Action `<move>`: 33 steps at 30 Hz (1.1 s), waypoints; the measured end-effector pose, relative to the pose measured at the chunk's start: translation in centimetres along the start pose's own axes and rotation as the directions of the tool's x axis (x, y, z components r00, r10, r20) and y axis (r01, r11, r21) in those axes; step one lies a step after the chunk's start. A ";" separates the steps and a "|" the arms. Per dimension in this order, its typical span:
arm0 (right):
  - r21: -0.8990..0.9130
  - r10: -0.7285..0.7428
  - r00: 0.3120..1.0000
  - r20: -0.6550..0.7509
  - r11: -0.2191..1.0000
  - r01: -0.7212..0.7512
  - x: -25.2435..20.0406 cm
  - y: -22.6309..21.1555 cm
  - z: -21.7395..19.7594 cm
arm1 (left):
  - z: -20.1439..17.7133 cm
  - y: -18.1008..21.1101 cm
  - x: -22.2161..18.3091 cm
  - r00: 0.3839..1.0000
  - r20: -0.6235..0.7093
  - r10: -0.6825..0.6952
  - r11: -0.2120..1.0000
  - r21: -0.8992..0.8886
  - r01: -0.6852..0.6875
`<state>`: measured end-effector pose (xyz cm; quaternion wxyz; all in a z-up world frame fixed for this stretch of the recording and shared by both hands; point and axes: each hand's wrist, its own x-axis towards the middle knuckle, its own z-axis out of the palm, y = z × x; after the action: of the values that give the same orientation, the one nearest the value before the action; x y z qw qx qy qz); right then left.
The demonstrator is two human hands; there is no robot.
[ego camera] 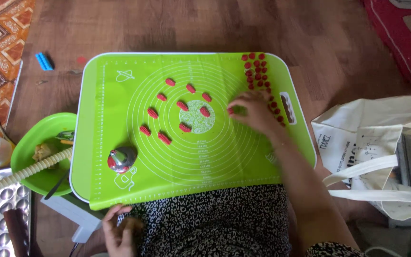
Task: Shaping small pieces of red dough and arranging them on a silicone mat.
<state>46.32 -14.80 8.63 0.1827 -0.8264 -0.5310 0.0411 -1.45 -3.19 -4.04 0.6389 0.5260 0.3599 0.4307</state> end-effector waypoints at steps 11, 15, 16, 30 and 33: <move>-0.227 0.248 0.954 -0.170 0.932 -0.283 -2.4 5.6 -4.3 | -1.2 -4.6 0.1 0.997 0.074 0.029 0.994 0.105 -0.037; -0.280 0.100 0.975 -0.197 0.948 -0.154 -1.9 8.4 -1.7 | -0.5 -3.4 -0.1 1.000 0.019 0.010 0.982 0.189 -0.014; -0.281 0.099 0.975 -0.198 0.947 -0.154 -1.8 8.3 -1.6 | -0.4 -3.2 0.0 1.000 0.019 0.011 0.982 0.188 -0.015; -0.239 0.222 0.927 -0.303 0.924 -0.299 -2.0 9.5 0.9 | -0.3 -2.2 0.0 0.993 0.106 0.060 0.947 0.308 -0.090; -0.315 0.080 0.876 -0.476 0.914 -0.255 -1.8 7.2 1.2 | -1.0 -4.1 0.0 0.993 0.103 0.065 0.935 0.341 -0.097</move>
<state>51.41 -18.73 4.80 0.1389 -0.8758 -0.3967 -0.2372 -1.70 -3.11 -8.21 0.5341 0.6631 0.3788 0.3628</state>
